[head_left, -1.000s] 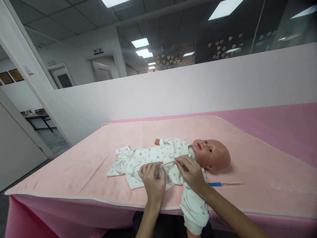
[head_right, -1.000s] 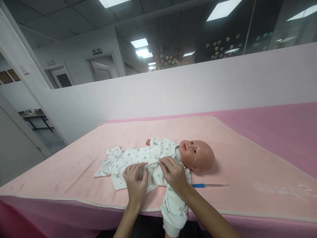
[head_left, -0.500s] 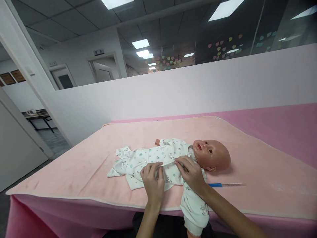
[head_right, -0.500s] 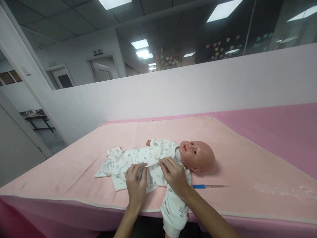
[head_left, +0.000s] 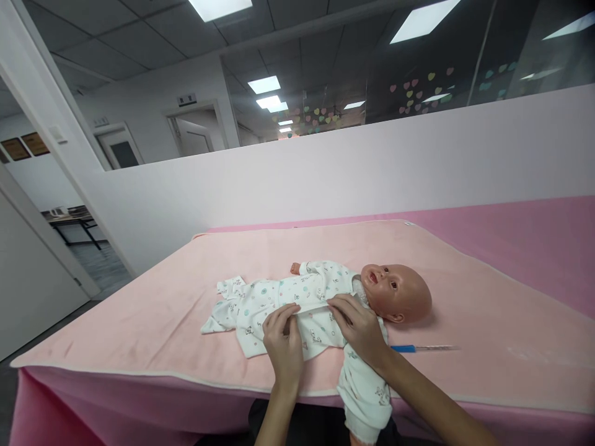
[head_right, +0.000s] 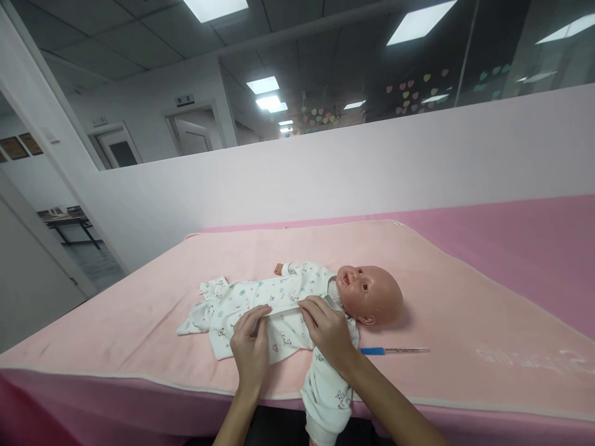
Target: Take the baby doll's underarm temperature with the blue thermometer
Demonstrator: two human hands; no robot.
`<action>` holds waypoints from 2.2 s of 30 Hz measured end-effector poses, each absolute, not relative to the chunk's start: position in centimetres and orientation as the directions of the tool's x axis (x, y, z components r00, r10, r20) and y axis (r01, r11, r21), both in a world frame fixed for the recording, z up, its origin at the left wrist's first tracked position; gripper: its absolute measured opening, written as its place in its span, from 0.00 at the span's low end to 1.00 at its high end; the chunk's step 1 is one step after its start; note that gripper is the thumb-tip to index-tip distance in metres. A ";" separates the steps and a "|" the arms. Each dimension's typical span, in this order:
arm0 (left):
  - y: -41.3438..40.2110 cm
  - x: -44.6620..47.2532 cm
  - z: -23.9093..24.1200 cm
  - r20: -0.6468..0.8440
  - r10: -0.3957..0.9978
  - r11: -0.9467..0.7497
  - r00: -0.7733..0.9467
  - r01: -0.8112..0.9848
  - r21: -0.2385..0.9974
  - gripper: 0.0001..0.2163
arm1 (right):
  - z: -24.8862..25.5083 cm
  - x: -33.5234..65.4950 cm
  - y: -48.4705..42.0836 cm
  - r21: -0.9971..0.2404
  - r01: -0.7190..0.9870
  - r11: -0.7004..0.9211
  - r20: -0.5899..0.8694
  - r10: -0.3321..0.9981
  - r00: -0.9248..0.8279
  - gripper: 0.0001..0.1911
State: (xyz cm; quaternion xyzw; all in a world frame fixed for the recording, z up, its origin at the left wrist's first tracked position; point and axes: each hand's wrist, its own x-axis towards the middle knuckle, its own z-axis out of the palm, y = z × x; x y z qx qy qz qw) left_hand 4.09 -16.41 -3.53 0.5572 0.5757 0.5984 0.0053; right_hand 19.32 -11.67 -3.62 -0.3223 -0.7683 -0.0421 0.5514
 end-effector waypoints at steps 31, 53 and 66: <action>-1.9 6.1 11.8 0.362 0.854 -0.481 0.373 0.832 0.278 0.10 | -2.5 36.4 -19.3 -0.126 0.919 0.373 0.768 0.623 -0.148 0.16; -4.9 5.6 13.0 0.265 0.774 -0.586 0.575 0.809 -0.043 0.16 | 3.6 18.4 -6.5 -0.051 0.964 0.262 0.343 0.911 -0.229 0.10; -5.9 5.7 12.9 0.268 0.728 -0.629 0.631 0.770 -0.106 0.13 | -0.6 22.4 -15.3 -0.067 0.757 0.650 0.652 0.602 -0.460 0.11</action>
